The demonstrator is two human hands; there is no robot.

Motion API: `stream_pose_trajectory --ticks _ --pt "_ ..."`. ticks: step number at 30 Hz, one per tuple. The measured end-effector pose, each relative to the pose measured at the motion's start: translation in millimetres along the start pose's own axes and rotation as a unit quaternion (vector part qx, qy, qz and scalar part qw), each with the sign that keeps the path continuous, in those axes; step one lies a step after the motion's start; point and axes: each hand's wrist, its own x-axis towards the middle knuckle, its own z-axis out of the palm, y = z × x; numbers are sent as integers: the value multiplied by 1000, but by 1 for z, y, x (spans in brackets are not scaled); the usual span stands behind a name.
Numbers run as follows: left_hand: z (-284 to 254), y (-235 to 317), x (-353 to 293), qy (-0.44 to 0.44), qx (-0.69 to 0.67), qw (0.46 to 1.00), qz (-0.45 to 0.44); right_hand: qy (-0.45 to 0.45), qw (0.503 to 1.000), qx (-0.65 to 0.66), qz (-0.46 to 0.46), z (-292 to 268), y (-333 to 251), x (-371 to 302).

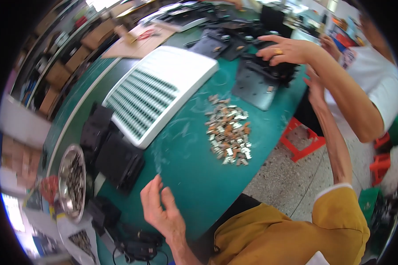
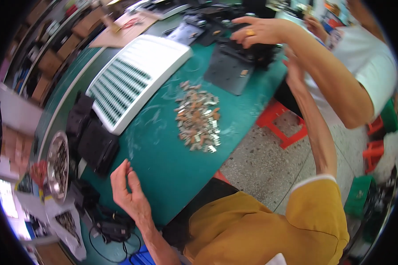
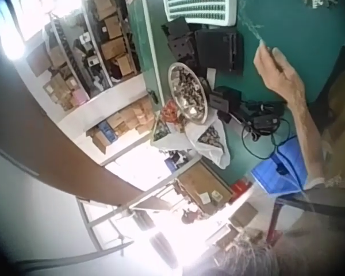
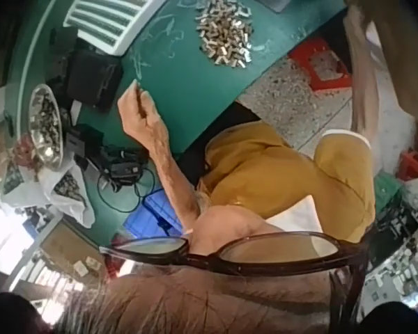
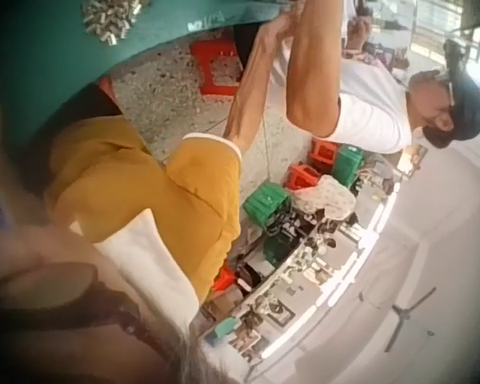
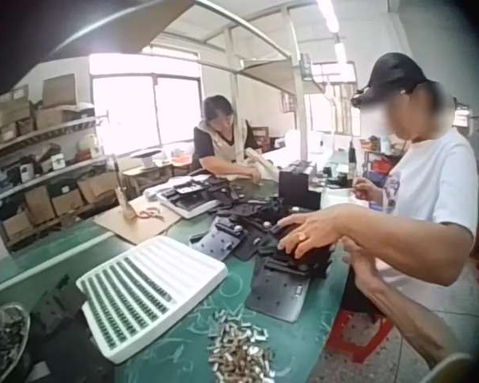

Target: The person assembles a device by picking up a metal contact and pressing it into a black plastic housing. They then take a green circular component from a tray and press it into the housing before inserting a second metal contact and setting the assembly aside.

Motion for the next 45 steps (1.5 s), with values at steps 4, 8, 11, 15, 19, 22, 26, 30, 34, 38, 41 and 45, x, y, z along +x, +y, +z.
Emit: stream_pose_trajectory --ticks 4,8,11,15,19,22,26,30,34,38,41,45 --pt "-4 -1 0 -7 33 999 0 31 998 -49 -32 19 -46 -123" --pt "4 -7 3 -11 32 998 54 -173 974 -119 -88 55 -115 -203" --pt "-2 -10 -1 -16 45 998 48 -447 851 -159 -225 113 -180 -241" --pt "1 -18 -7 -58 88 993 59 -634 724 -57 -266 199 -218 -284" --pt "12 -14 -9 -71 101 989 87 -645 704 -45 -294 288 -211 -293" --pt "-3 -28 -18 -81 133 986 51 -624 686 -87 -363 370 -173 -317" --pt "9 -15 -12 -106 116 985 75 -548 626 -336 -441 381 -182 -316" --pt "6 -14 -12 -124 133 980 79 -551 616 -344 -446 383 -183 -331" --pt "3 -12 -12 -142 148 975 80 -570 622 -316 -435 373 -188 -336" --pt "6 -15 -14 -108 116 985 66 -580 626 -322 -410 364 -185 -336" --pt "3 -15 -10 -31 146 989 24 -577 624 -335 -408 352 -186 -331" --pt "-1 -11 -8 18 101 993 -51 -606 649 -266 -376 344 -172 -322"
